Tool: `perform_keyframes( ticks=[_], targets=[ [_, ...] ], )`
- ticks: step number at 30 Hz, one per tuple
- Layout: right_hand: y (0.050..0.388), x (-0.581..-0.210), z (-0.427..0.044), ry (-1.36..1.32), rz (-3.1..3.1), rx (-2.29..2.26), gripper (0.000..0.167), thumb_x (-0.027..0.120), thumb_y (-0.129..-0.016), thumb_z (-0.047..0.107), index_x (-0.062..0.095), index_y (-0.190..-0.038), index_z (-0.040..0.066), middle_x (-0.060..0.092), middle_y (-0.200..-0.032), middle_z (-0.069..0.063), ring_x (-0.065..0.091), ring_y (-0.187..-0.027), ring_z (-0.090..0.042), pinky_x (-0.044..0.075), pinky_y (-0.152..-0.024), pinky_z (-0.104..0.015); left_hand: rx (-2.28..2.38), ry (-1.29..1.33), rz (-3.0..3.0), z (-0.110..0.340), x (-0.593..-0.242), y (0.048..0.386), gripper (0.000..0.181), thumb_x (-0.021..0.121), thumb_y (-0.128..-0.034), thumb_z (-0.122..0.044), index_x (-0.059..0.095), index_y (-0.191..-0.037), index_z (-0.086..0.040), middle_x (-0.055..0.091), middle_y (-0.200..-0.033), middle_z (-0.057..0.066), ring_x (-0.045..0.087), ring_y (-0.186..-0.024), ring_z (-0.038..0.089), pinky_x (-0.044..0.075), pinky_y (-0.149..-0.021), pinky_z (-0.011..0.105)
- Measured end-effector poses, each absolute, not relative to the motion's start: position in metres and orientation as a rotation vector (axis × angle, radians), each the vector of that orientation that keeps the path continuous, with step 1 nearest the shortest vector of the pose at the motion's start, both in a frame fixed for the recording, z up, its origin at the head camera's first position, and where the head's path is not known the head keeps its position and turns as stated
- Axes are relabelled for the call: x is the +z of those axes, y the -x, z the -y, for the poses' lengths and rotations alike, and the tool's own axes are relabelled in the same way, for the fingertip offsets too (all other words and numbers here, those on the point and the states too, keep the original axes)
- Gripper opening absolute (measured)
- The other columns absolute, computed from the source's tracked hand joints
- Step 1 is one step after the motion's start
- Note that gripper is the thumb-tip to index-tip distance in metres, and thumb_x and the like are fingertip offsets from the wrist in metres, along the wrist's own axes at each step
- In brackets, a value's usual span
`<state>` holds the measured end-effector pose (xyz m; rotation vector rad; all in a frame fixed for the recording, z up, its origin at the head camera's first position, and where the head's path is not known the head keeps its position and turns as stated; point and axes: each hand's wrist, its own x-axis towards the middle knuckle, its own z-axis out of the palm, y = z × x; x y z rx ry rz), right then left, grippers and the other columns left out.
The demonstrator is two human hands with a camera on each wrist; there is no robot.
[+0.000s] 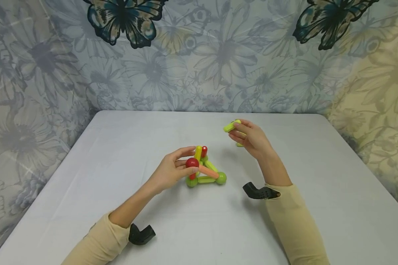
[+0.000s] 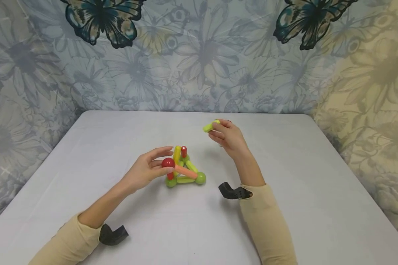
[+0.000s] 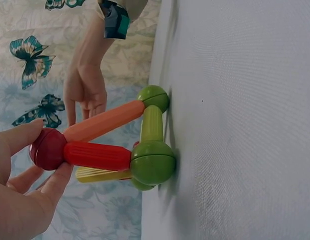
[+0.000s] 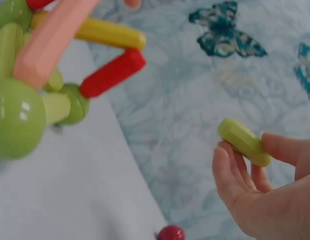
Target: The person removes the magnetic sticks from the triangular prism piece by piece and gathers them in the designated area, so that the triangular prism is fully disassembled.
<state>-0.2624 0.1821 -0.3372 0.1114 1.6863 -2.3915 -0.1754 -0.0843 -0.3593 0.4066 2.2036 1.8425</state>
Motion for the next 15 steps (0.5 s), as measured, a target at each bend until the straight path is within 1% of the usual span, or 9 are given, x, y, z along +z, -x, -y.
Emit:
perform_keyframes(
  ticks=[4,8,14,15],
  targets=[
    [0.269,-0.347,-0.195,-0.228,-1.496,-2.476,0.057,0.054,-0.097,0.011,0.027,-0.147,0.005,0.048,-0.123,-0.008,0.054,-0.107,-0.019,0.045,-0.096,-0.027,1.852,-0.423,-2.180,0.085,-0.362,0.176,0.063,0.073,-0.0842,-0.006,0.047,-0.141,-0.012,0.048,-0.135,0.010,0.058,-0.112,0.025,0.052,-0.085,0.031],
    [0.272,-0.354,-0.205,-0.320,-1.420,-2.513,0.067,0.055,-0.097,0.010,0.017,-0.152,0.010,0.044,-0.125,-0.007,0.052,-0.109,-0.018,0.043,-0.097,-0.025,1.850,-0.439,-2.175,0.085,-0.362,0.176,0.063,0.074,-0.0842,-0.009,0.046,-0.141,-0.013,0.048,-0.136,0.010,0.058,-0.113,0.024,0.052,-0.085,0.031],
    [0.272,-0.367,-0.217,-0.339,-1.510,-2.417,0.067,0.050,-0.099,0.009,0.009,-0.152,0.005,0.044,-0.123,-0.009,0.051,-0.116,-0.019,0.040,-0.100,-0.026,1.848,-0.415,-2.199,0.087,-0.361,0.177,0.063,0.075,-0.0830,-0.009,0.048,-0.140,-0.015,0.049,-0.134,0.008,0.058,-0.112,0.023,0.052,-0.084,0.030],
    [0.271,-0.369,-0.219,-0.355,-1.528,-2.403,0.067,0.050,-0.099,0.009,0.010,-0.152,0.005,0.045,-0.122,-0.010,0.052,-0.115,-0.019,0.040,-0.099,-0.026,1.851,-0.424,-2.191,0.088,-0.361,0.178,0.063,0.074,-0.0832,-0.008,0.048,-0.140,-0.014,0.049,-0.135,0.009,0.058,-0.112,0.024,0.052,-0.085,0.031]
  ],
)
